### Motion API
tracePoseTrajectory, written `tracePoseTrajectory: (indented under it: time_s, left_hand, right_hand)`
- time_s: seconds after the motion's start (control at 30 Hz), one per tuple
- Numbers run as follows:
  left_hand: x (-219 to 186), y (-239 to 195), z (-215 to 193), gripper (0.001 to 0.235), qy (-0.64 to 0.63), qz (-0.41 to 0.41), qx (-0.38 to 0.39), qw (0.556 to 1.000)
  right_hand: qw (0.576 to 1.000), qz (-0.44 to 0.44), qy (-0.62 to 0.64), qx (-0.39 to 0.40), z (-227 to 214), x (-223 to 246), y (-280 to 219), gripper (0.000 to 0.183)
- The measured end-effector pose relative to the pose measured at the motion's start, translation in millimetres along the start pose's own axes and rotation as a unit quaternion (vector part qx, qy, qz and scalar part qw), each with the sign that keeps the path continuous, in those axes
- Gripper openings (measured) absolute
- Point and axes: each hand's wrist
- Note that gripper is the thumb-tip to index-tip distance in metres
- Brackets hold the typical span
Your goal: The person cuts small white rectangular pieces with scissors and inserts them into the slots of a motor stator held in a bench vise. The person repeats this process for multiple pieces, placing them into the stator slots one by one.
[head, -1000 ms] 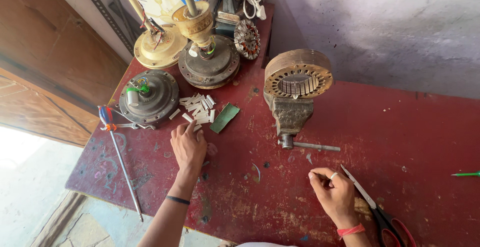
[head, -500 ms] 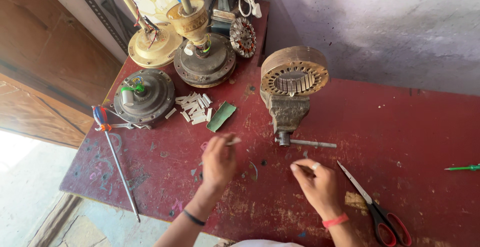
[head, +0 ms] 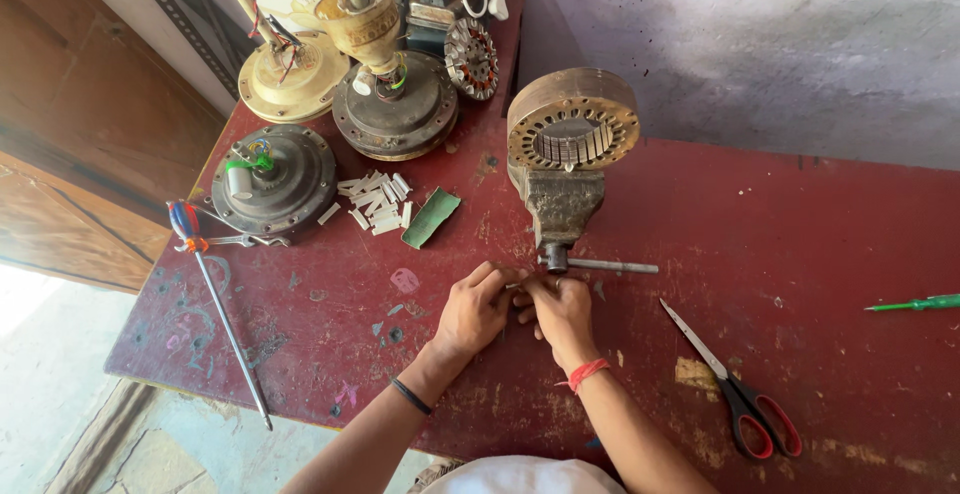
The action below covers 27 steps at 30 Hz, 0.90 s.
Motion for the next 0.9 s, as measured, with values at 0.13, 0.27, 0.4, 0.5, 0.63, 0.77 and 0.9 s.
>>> tracePoseTrajectory:
  time_s: [0.13, 0.27, 0.4, 0.5, 0.63, 0.77, 0.9]
  left_hand:
    - [-2.0, 0.5, -2.7, 0.026, -0.023, -0.017, -0.002, 1.0]
    - [-8.5, 7.3, -5.6, 0.028, -0.017, 0.003, -0.002, 1.0]
    - [-8.8, 15.7, -13.4, 0.041, -0.047, -0.086, 0.021, 0.995]
    - [-0.5, 20.1, -18.0, 0.043, -0.18, -0.188, 0.054, 0.964]
    - [15.2, 22.4, -15.7, 0.031, -0.195, -0.265, 0.093, 0.94]
    - [18.8, 20.7, -15.6, 0.03, -0.176, -0.213, 0.127, 0.953]
    - [15.1, 20.7, -20.1, 0.026, -0.117, -0.219, 0.162, 0.955]
  right_hand:
    - [0.997, 0.052, 0.054, 0.037, -3.1, 0.2, 2.1, 0.024]
    - [0.987, 0.071, 0.107, 0.097, -13.6, 0.2, 11.3, 0.017]
    - [0.992, 0.031, 0.107, 0.055, -6.0, -8.2, 9.8, 0.014]
    - [0.994, 0.022, 0.101, 0.047, -3.5, -8.9, 9.1, 0.012]
    - [0.998, 0.013, 0.043, 0.046, -4.2, -12.4, 7.1, 0.012]
    - [0.998, 0.006, -0.059, -0.013, 3.0, -15.3, 3.3, 0.015]
    - [0.995, 0.022, -0.089, -0.048, 9.2, -9.5, 1.8, 0.017]
Point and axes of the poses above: each hand's wrist, its own y-axis towards the middle knuckle, its own z-axis out of the palm, x = y × z, and after that the axes turned 13 degrees about z, right-handed
